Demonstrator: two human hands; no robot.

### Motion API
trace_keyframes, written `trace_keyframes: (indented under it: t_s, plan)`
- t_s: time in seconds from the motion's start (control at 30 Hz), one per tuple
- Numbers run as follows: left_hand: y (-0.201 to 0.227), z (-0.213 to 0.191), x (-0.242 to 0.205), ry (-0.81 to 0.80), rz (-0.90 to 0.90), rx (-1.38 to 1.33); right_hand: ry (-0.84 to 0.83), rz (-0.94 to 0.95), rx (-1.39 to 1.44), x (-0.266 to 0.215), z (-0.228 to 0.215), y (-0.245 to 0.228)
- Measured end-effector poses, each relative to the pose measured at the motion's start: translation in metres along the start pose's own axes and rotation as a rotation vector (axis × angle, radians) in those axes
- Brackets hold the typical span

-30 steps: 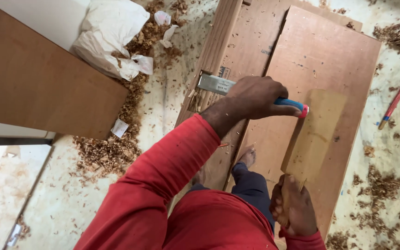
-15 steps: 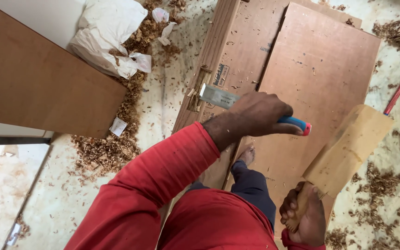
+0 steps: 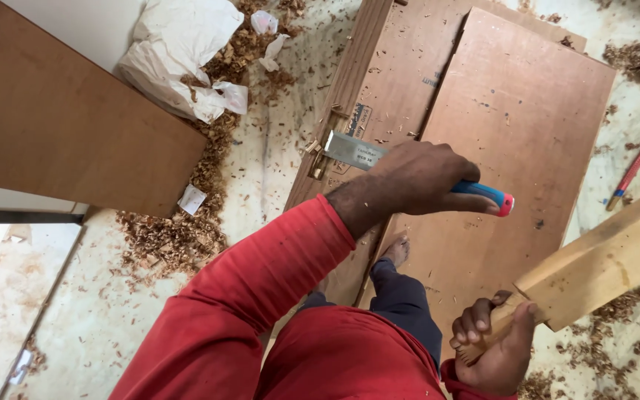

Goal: Chiseling a rectangular notch into a wood panel using a handheld chisel and wooden mallet.

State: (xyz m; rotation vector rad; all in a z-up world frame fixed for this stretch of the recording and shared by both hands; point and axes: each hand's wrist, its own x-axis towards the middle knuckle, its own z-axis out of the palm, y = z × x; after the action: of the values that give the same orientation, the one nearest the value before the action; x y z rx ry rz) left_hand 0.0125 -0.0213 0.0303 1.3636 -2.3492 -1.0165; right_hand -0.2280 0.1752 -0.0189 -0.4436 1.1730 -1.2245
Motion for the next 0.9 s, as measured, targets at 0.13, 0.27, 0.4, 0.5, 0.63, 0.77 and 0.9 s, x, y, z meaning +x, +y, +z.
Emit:
trace_keyframes:
  t_s: [0.13,0.27,0.4,0.5,0.63,0.77,0.9]
  plan:
    - [0.0,0.007,0.003,0.032,0.055,-0.068,0.108,-0.041,0.0,-0.007,0.012,0.0]
    - [0.004,0.007,0.007,-0.013,0.037,-0.068,0.056,-0.058,0.045,-0.008,-0.001,0.01]
    - [0.002,-0.003,0.005,-0.006,0.009,-0.04,-0.043,0.151,-0.122,-0.002,-0.01,0.004]
    - [-0.003,-0.001,0.009,-0.016,-0.018,-0.015,-0.085,0.184,-0.074,-0.003,-0.012,0.009]
    - [-0.008,-0.001,0.006,-0.025,-0.033,-0.012,-0.1,0.207,-0.031,-0.007,-0.006,0.002]
    - [-0.012,0.002,0.008,-0.003,-0.071,0.005,-0.039,0.214,-0.153,-0.006,-0.001,0.001]
    - [-0.013,0.001,0.006,-0.024,-0.037,0.019,-0.024,0.285,-0.197,-0.001,-0.003,-0.001]
